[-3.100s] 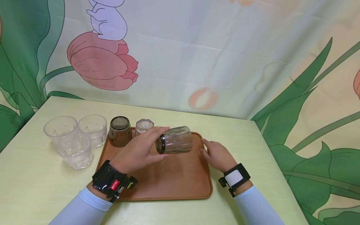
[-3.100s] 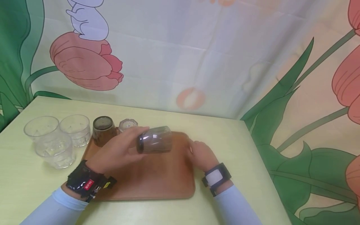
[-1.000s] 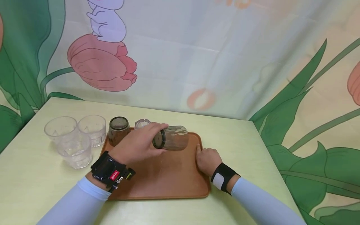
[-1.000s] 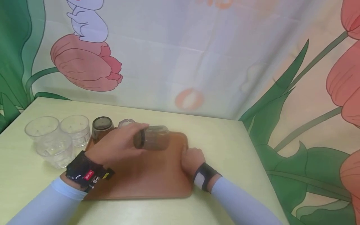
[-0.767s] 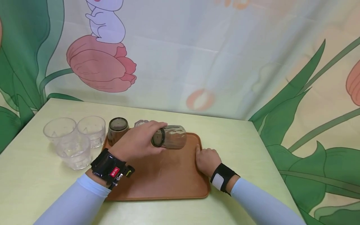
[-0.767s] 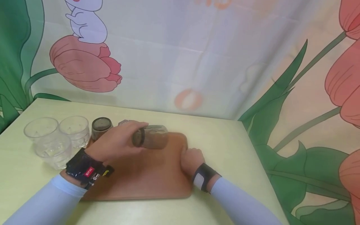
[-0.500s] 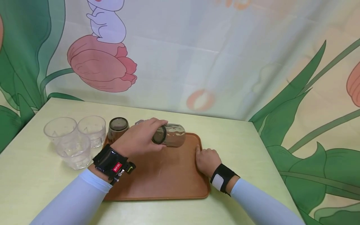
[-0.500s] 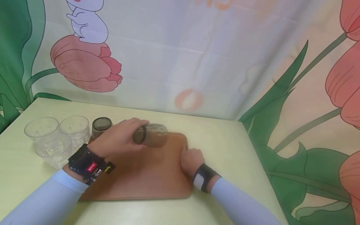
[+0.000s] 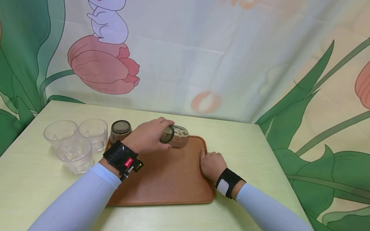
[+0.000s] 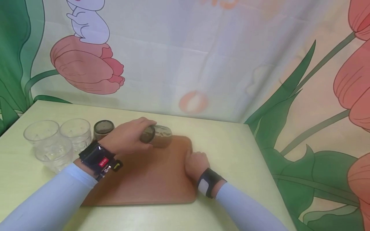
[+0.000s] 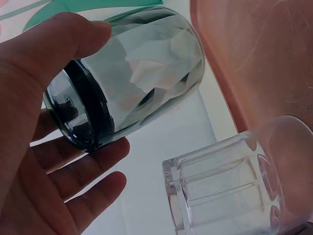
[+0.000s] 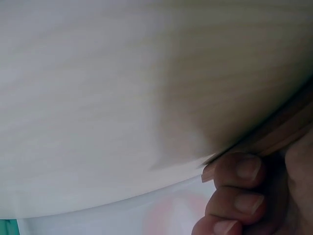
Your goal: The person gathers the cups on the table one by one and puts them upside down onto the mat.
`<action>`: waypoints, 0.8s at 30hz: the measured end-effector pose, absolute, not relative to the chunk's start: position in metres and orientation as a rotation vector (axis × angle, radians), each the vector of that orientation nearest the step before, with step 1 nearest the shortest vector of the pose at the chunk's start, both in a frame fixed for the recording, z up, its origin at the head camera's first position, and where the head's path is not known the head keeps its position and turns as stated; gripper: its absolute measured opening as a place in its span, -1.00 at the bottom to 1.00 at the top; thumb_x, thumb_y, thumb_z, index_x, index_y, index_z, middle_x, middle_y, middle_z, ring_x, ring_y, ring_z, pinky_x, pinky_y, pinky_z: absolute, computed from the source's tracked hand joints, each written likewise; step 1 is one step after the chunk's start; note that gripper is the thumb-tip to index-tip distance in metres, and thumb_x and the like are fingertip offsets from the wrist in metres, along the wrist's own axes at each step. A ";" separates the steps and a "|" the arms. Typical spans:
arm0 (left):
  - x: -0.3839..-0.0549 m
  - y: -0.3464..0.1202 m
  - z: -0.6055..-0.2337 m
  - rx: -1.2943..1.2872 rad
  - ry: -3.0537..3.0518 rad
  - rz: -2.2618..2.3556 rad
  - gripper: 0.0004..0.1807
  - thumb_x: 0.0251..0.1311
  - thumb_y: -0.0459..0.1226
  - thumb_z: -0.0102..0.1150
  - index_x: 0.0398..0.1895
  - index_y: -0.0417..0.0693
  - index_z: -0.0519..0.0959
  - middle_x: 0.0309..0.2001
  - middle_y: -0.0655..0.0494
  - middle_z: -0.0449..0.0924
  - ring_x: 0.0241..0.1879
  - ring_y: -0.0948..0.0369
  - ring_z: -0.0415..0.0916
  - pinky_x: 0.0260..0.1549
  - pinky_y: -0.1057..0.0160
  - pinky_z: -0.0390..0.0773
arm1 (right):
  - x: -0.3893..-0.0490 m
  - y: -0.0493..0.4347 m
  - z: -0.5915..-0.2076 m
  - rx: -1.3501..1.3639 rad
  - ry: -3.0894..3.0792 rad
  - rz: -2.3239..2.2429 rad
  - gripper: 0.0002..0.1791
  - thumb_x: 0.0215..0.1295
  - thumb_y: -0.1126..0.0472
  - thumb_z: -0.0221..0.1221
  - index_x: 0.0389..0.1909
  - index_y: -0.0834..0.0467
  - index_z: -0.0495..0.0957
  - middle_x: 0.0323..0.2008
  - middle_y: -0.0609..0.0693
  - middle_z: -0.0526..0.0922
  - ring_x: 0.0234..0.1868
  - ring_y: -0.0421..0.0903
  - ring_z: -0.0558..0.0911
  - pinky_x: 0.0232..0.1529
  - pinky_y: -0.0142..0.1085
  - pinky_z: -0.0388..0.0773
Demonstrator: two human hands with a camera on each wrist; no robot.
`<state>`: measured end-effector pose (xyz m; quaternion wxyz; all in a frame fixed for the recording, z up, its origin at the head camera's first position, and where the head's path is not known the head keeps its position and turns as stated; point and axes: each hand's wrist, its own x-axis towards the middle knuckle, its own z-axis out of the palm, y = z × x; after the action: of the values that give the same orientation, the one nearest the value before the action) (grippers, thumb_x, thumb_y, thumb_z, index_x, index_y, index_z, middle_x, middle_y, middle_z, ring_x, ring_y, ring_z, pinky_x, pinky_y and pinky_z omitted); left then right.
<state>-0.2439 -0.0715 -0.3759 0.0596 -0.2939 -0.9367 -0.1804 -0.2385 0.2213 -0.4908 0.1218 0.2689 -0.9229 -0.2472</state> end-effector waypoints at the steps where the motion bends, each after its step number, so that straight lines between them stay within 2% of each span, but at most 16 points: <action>1: -0.245 -0.070 -0.376 -0.884 -2.851 -0.542 -0.11 0.02 0.06 0.45 0.40 -0.08 0.36 0.18 -0.02 0.50 0.10 0.06 0.55 0.09 0.01 0.60 | -0.238 0.222 -0.491 0.787 -2.678 -0.719 -0.57 0.39 0.22 0.03 0.18 0.30 0.57 -0.66 0.05 0.52 -0.64 -0.02 0.49 -0.57 -0.16 0.57; 11: -0.257 -0.062 -0.385 -0.821 -2.926 -0.420 -0.09 0.05 0.15 0.40 0.45 0.03 0.33 0.17 0.04 0.52 0.10 0.08 0.55 -0.18 -0.09 0.67 | -0.236 0.217 -0.485 0.760 -2.731 -0.762 -0.56 0.43 0.21 0.01 0.24 0.29 0.54 -0.61 0.07 0.57 -0.60 -0.02 0.52 -0.53 -0.15 0.59; 24: -0.265 -0.058 -0.395 -0.817 -2.928 -0.392 -0.10 0.07 0.19 0.35 0.46 0.05 0.33 0.21 0.03 0.52 0.14 0.03 0.54 -0.11 -0.17 0.61 | -0.235 0.218 -0.486 0.763 -2.719 -0.762 -0.56 0.42 0.21 0.01 0.23 0.29 0.54 -0.64 0.06 0.54 -0.62 -0.03 0.50 -0.56 -0.17 0.57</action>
<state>-0.2652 -0.0577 -0.3949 0.0380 -0.2665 -0.9546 -0.1278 -0.2347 0.2178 -0.4858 0.1080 0.2595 -0.9240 -0.2591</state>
